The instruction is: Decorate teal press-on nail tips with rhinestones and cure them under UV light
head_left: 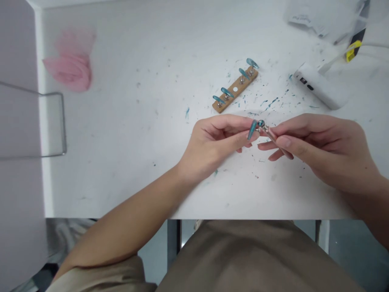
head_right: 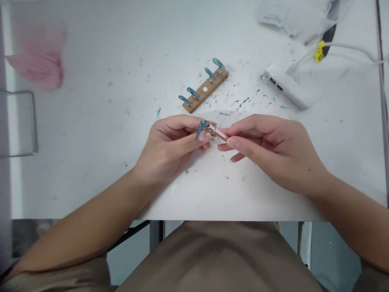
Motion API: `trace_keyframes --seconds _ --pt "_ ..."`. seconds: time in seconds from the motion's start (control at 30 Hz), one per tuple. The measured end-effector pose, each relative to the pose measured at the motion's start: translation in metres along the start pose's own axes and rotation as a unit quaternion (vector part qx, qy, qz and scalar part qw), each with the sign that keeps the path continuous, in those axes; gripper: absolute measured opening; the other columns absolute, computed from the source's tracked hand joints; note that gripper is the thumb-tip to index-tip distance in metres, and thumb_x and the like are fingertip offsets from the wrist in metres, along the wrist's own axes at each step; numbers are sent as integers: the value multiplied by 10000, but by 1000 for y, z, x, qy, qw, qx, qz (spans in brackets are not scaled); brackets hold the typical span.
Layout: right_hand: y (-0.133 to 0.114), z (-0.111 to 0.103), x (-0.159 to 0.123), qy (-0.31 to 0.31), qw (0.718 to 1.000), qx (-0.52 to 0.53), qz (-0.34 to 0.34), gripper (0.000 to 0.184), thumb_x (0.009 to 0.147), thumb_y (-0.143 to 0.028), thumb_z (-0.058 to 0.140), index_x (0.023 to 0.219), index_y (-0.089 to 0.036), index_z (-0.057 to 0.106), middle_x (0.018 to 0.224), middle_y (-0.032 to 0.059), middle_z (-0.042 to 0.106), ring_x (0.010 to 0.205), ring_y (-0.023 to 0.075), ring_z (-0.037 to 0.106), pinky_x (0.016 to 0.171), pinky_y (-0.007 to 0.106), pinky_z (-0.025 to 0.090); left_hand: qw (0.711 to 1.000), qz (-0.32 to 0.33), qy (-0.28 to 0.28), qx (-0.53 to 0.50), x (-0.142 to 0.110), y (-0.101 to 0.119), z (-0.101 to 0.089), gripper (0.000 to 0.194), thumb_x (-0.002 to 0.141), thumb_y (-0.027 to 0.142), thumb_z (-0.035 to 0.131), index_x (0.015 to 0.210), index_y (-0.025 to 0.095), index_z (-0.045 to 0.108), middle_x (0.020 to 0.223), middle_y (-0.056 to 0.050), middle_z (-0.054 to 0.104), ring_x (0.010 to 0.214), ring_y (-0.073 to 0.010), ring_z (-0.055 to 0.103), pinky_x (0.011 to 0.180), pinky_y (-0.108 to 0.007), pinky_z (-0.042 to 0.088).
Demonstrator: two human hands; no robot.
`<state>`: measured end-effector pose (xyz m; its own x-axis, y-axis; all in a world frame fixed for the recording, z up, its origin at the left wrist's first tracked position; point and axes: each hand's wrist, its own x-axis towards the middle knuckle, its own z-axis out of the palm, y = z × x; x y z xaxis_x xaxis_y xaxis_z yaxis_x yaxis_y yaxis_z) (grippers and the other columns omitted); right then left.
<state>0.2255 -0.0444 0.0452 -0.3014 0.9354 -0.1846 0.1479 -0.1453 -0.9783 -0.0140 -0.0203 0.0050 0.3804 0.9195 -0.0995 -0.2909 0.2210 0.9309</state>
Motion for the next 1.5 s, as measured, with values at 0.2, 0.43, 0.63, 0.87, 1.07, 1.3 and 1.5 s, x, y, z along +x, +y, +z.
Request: trace_keyframes --seconds 0.2,0.43,0.63,0.87,1.07,1.3,1.5 --pt "-4 1 -1 2 1000 -1 9 146 1015 -400 809 1110 -303 861 1124 11 785 984 149 804 813 242 732 1000 -12 14 1 1 2 2 137 855 342 983 970 324 911 1006 1 884 774 -121 762 650 -247 612" --pt "-3 1 -1 -1 1000 -10 -13 132 977 -397 858 1089 -328 867 1089 -15 788 917 132 802 937 281 735 1000 -6 18 1 1 2 2 162 841 375 995 970 326 910 941 4 871 742 -122 760 653 -262 626" --pt "0 -1 -1 -10 999 -32 -22 156 978 -436 853 1115 -366 882 1219 -31 777 1000 155 809 1049 347 730 1000 -4 14 0 0 0 1 135 878 382 967 992 339 906 974 4 875 789 -143 783 679 -295 639" --pt "-3 1 -1 -5 1000 -26 -12 110 985 -403 843 1073 -344 874 1184 -36 782 960 130 804 1057 323 726 1000 -8 13 -12 1 0 2 133 866 371 977 969 329 905 970 2 874 796 -139 784 667 -277 625" --pt "-3 0 -1 -9 999 -40 -23 145 983 -418 844 1082 -317 872 1156 -8 788 940 143 806 1004 314 734 1000 -17 14 -15 1 1 1 192 838 388 997 956 289 882 921 -6 852 777 -140 777 649 -270 617" --pt "-3 -2 0 37 999 10 -17 133 956 -386 879 1053 -301 846 1041 -14 787 890 125 811 855 203 716 1000 4 16 -11 3 3 2 214 815 398 1011 900 296 843 813 40 774 695 -101 709 610 -248 594" --pt "-3 1 -2 46 999 11 -4 147 959 -359 875 1069 -271 833 1039 10 780 903 147 805 901 280 730 1000 3 18 11 2 3 0 221 852 443 976 981 311 855 1018 13 840 758 -128 736 634 -292 604"
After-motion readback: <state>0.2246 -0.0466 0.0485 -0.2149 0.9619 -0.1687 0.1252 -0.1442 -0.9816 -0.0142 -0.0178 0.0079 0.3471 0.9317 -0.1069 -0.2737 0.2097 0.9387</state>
